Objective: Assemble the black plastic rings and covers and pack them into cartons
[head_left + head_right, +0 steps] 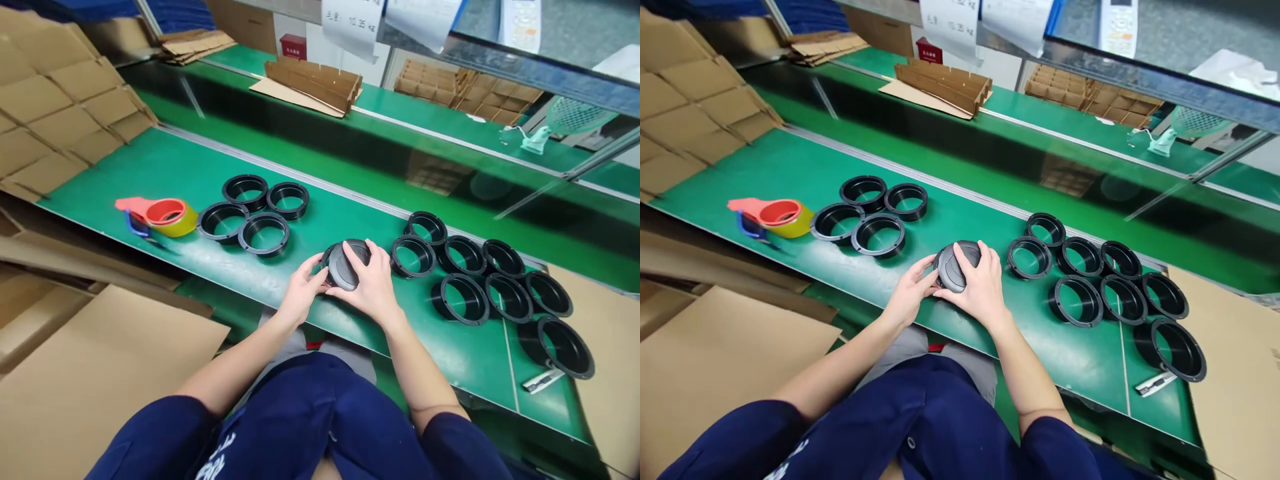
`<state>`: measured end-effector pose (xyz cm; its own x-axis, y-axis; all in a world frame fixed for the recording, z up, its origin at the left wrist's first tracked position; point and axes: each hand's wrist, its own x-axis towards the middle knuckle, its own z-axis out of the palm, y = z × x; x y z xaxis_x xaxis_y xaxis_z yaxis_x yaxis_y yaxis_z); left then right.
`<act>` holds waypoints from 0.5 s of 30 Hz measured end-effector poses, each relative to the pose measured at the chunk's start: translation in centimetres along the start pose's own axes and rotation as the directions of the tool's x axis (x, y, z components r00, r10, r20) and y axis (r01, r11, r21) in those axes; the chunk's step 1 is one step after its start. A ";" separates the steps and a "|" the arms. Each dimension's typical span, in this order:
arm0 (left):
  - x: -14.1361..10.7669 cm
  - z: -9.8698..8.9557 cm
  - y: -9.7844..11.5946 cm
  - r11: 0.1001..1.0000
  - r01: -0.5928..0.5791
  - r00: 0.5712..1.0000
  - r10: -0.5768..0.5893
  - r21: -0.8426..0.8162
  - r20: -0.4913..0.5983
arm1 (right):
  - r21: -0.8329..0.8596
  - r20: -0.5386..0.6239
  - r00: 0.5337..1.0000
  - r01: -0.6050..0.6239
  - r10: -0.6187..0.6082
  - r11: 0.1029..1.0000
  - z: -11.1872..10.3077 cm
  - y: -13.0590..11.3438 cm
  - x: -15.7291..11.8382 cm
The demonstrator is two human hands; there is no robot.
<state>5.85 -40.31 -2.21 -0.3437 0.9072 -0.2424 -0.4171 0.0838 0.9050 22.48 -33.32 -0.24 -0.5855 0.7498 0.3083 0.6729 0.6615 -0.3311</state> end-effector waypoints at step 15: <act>-1.2 -4.5 -0.5 1.000 0.024 0.992 -0.026 -0.020 -0.122 | -0.158 0.157 0.982 0.126 -0.101 0.979 -1.4 -2.0 2.5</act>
<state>2.66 -43.28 -3.94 -0.4331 0.8475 -0.3068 -0.4420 0.0970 0.8918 20.35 -32.79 2.44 -0.7139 0.6721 0.1963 0.6568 0.7400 -0.1447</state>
